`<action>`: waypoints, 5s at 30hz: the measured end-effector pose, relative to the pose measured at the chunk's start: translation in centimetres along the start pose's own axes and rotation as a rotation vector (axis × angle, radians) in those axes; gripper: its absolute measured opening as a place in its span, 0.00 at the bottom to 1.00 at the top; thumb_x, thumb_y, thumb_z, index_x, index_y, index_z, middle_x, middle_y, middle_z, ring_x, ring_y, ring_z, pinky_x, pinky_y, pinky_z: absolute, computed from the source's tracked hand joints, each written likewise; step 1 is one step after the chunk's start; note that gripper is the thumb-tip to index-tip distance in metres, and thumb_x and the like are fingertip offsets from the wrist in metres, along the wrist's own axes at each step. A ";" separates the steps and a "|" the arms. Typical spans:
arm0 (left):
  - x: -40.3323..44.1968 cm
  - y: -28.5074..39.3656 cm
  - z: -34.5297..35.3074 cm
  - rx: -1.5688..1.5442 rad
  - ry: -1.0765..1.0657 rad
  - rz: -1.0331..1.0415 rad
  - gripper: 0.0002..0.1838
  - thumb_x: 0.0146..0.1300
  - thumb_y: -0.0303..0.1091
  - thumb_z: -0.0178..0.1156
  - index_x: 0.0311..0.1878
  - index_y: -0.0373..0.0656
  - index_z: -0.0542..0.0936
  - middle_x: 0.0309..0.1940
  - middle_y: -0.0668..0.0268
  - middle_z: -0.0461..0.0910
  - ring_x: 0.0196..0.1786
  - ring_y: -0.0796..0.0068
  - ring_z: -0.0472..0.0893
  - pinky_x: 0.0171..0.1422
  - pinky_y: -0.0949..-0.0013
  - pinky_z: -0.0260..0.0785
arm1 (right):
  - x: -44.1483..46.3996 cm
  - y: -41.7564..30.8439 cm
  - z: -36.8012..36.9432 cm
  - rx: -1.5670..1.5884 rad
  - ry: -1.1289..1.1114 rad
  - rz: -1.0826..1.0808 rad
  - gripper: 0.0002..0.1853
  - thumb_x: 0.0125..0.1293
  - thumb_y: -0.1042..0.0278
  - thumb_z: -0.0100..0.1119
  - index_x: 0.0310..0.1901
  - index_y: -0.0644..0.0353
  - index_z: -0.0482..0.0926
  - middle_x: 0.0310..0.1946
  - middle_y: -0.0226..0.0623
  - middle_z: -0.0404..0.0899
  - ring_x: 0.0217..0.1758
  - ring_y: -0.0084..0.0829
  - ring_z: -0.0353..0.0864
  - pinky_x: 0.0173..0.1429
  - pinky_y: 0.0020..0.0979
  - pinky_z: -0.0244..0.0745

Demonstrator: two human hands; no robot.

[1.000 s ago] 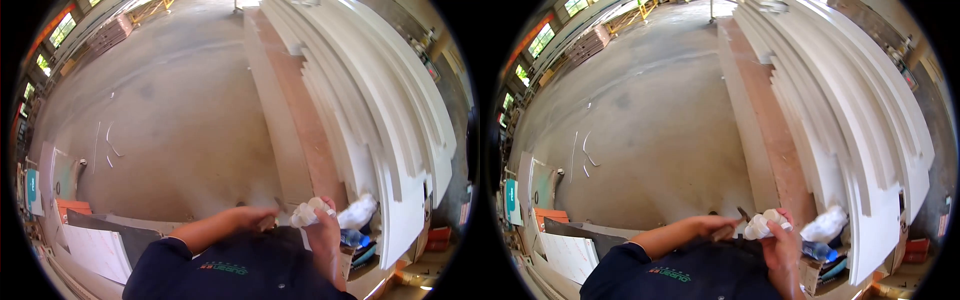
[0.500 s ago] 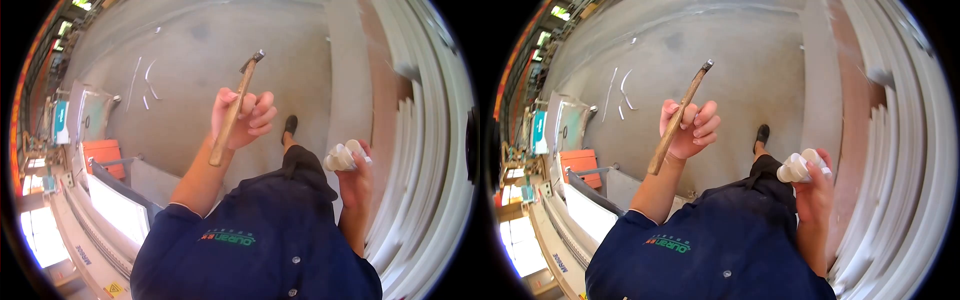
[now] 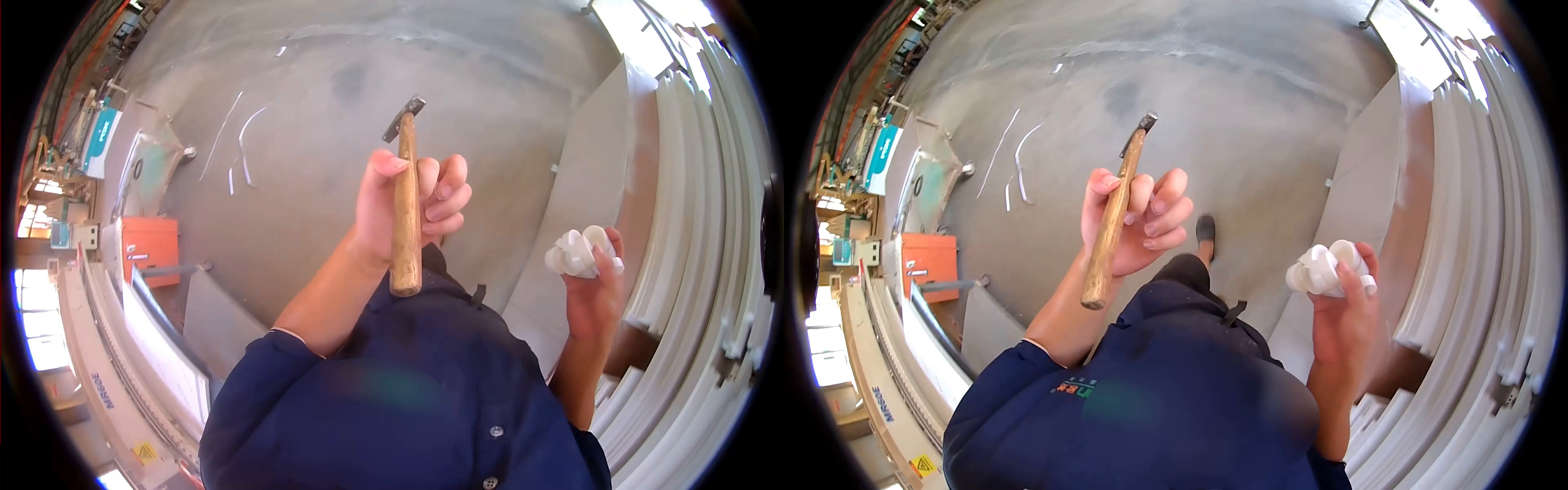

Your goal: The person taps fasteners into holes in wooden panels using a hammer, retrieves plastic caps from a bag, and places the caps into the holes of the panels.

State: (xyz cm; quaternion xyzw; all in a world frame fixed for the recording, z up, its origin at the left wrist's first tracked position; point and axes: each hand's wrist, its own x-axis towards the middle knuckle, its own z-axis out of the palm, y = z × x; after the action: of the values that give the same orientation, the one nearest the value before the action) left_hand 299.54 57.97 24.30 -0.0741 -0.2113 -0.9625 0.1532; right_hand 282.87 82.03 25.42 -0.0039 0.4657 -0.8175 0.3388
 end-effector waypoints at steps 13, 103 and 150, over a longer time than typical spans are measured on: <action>38.8 11.2 -17.4 0.041 0.188 -0.317 0.24 0.63 0.50 0.48 0.17 0.43 0.65 0.33 0.64 0.66 0.29 0.73 0.63 0.30 0.72 0.59 | 34.3 -5.4 9.1 0.159 0.334 -0.010 0.25 0.63 0.77 0.65 0.59 0.51 0.69 0.47 0.33 0.76 0.50 0.35 0.81 0.42 0.41 0.82; 300.1 32.6 -111.1 1.397 0.432 -1.246 0.15 0.58 0.47 0.60 0.25 0.47 0.73 0.21 0.69 0.71 0.20 0.73 0.67 0.25 0.66 0.61 | 264.1 -85.3 -11.9 -0.862 2.049 0.173 0.23 0.55 0.66 0.64 0.55 0.43 0.77 0.53 0.44 0.72 0.53 0.48 0.79 0.57 0.44 0.78; 339.0 -42.0 -95.0 2.078 -1.567 -1.720 0.15 0.64 0.43 0.53 0.29 0.41 0.79 0.22 0.72 0.73 0.24 0.81 0.68 0.30 0.73 0.59 | 294.7 -76.0 -15.9 0.722 2.405 0.247 0.11 0.64 0.65 0.64 0.45 0.60 0.80 0.32 0.32 0.81 0.35 0.25 0.80 0.42 0.29 0.75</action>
State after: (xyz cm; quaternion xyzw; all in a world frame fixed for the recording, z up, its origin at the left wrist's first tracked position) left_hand -40.94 -35.90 -7.02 -0.2658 -0.7611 0.0829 -0.5858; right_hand 8.90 -44.64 -16.64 0.8770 0.2267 -0.3475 -0.2425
